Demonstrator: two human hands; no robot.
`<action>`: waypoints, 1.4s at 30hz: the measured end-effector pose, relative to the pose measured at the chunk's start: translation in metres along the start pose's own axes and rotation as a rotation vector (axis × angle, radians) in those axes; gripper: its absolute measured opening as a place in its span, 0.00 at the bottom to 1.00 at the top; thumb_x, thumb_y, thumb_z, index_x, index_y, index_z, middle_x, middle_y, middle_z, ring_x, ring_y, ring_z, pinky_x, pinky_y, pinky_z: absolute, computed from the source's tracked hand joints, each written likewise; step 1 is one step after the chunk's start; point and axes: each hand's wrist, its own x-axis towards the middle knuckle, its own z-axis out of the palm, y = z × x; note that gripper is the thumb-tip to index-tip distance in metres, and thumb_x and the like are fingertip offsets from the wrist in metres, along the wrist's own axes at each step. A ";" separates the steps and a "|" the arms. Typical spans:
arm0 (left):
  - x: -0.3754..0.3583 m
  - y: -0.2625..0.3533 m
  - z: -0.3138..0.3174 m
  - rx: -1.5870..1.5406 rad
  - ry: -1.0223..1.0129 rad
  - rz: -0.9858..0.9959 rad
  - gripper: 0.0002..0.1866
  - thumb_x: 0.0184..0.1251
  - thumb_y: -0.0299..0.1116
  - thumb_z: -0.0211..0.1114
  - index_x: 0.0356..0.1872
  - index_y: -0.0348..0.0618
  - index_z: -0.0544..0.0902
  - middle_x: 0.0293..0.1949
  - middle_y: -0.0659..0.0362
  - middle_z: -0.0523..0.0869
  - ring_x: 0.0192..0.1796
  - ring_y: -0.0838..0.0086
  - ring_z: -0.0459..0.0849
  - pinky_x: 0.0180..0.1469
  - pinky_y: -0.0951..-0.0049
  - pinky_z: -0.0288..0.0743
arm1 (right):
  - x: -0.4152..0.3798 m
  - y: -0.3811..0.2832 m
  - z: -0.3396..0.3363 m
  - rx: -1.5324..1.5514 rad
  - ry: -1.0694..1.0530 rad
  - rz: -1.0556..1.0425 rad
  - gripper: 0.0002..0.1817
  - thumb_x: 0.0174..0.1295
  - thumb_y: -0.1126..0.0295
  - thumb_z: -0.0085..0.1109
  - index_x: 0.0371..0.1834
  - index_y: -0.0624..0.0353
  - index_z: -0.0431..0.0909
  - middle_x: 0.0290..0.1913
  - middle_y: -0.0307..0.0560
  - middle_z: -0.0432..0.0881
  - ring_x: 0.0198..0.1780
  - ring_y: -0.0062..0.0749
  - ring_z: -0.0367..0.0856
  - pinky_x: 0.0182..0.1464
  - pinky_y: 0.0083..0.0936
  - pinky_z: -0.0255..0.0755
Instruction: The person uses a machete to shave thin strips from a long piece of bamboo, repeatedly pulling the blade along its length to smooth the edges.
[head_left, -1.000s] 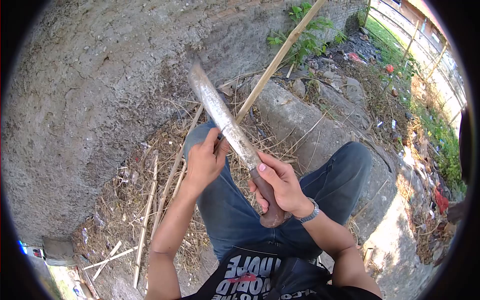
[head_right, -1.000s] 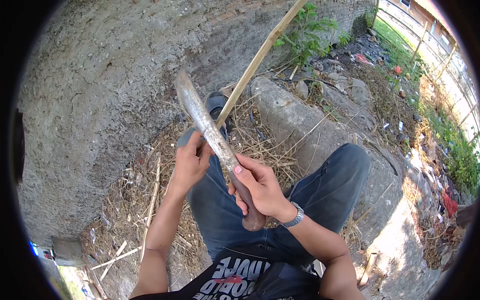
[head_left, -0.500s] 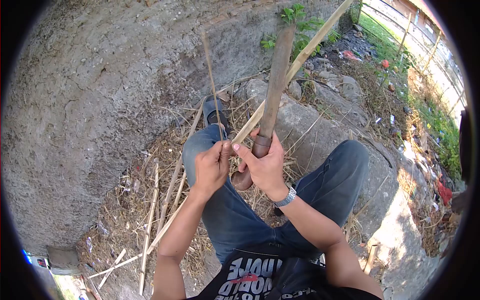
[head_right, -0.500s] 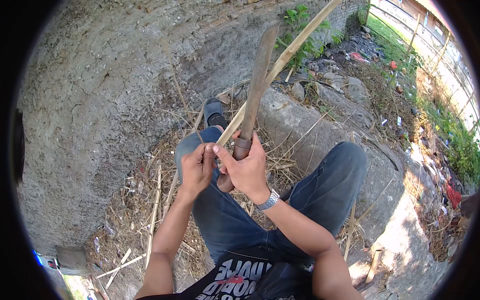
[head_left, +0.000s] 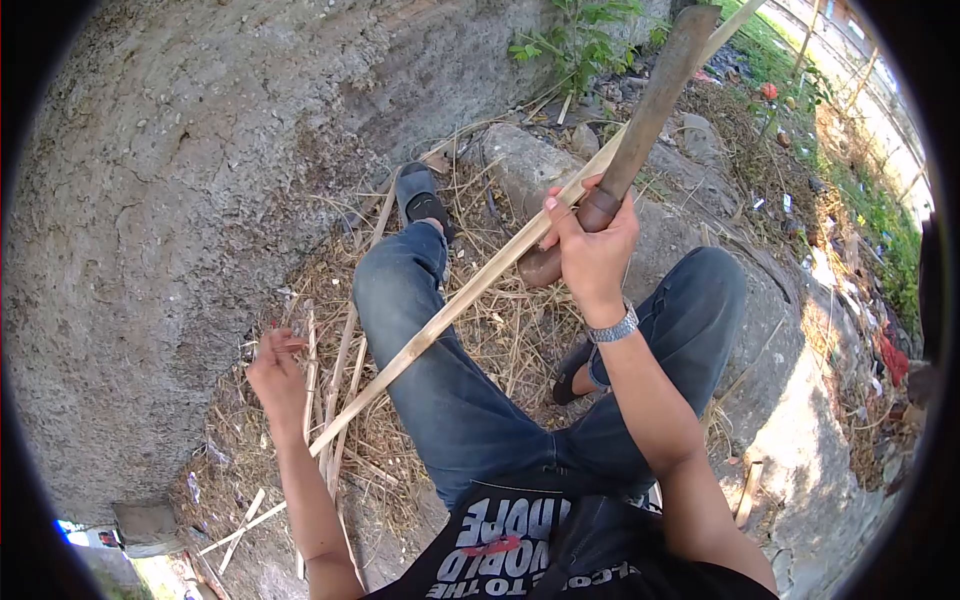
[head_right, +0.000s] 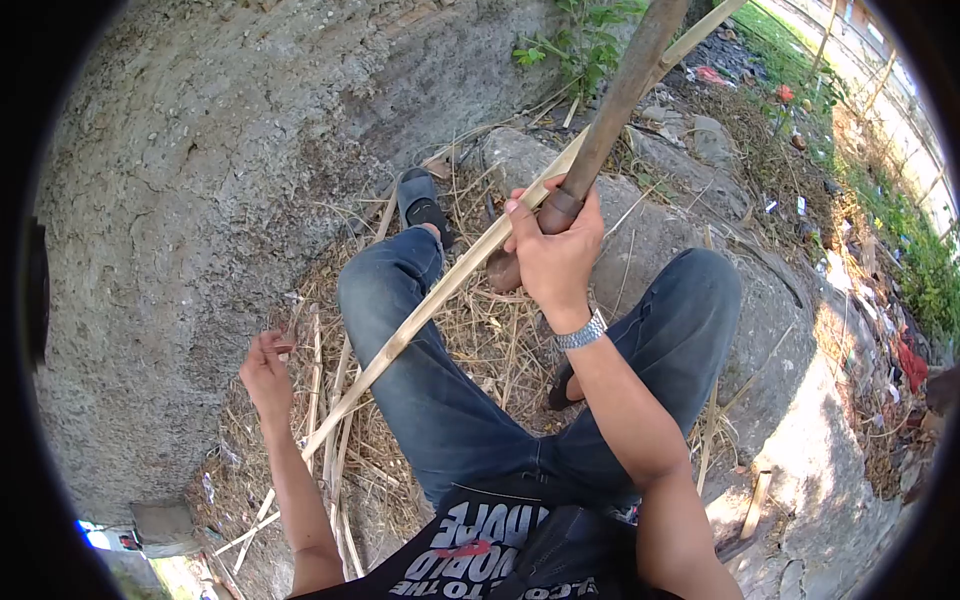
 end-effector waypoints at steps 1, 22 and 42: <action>0.003 -0.032 -0.018 0.047 0.023 -0.121 0.18 0.89 0.36 0.51 0.46 0.35 0.86 0.34 0.47 0.94 0.36 0.57 0.94 0.41 0.65 0.85 | 0.003 -0.003 -0.004 -0.012 0.012 -0.003 0.21 0.64 0.86 0.68 0.52 0.61 0.67 0.42 0.54 0.89 0.24 0.25 0.84 0.24 0.23 0.77; -0.132 -0.126 0.017 -0.317 -0.553 -0.171 0.14 0.76 0.37 0.71 0.33 0.38 0.81 0.18 0.66 0.77 0.20 0.81 0.69 0.23 0.73 0.57 | 0.013 -0.012 -0.011 -0.215 -0.170 0.099 0.17 0.72 0.73 0.70 0.55 0.62 0.71 0.34 0.43 0.84 0.23 0.24 0.83 0.25 0.25 0.76; 0.006 0.019 0.001 -0.870 -0.183 -0.057 0.19 0.87 0.44 0.59 0.36 0.41 0.79 0.20 0.71 0.71 0.21 0.88 0.65 0.23 0.81 0.54 | -0.034 -0.059 0.006 0.076 -0.338 0.219 0.10 0.78 0.67 0.62 0.43 0.64 0.78 0.24 0.38 0.78 0.18 0.18 0.76 0.20 0.18 0.65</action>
